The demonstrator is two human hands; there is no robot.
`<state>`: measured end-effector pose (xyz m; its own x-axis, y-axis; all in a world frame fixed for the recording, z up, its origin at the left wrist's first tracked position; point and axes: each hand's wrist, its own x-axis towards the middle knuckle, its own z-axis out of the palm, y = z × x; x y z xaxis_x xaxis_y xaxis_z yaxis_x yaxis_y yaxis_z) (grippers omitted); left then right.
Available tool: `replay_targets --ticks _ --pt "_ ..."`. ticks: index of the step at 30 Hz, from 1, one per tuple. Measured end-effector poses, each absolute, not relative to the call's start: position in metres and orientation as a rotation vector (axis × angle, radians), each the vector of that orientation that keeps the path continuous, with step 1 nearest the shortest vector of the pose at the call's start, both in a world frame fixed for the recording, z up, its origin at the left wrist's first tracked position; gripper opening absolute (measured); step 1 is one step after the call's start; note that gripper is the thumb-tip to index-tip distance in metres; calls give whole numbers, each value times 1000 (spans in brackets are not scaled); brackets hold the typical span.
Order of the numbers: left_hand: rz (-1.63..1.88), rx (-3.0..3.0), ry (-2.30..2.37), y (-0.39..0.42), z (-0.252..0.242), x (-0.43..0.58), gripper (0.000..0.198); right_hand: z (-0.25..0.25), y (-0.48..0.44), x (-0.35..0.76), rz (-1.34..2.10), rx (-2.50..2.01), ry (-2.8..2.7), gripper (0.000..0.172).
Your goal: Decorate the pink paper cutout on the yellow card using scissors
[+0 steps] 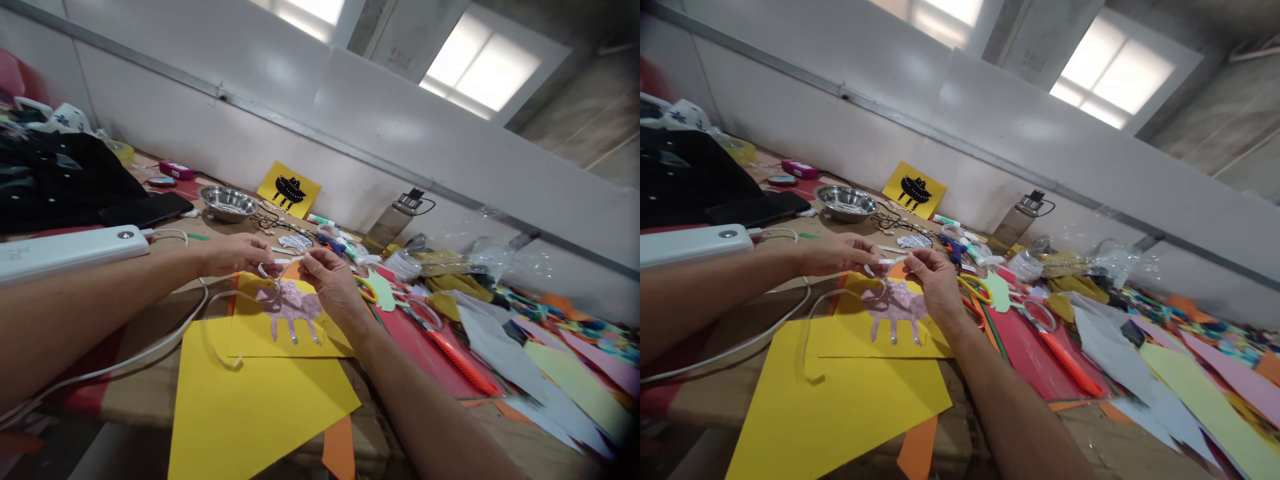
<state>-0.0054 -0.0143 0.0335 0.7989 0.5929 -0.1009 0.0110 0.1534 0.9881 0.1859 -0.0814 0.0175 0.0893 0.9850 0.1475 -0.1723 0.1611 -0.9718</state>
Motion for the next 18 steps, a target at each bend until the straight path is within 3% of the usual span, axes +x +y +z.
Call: replay_targets --ticks 12,18 --pt "514 1622 613 -2 29 -10 25 23 -81 189 1063 -903 -959 25" --pt "408 2009 791 -3 42 -16 45 22 -83 187 1047 -934 -1025 24"
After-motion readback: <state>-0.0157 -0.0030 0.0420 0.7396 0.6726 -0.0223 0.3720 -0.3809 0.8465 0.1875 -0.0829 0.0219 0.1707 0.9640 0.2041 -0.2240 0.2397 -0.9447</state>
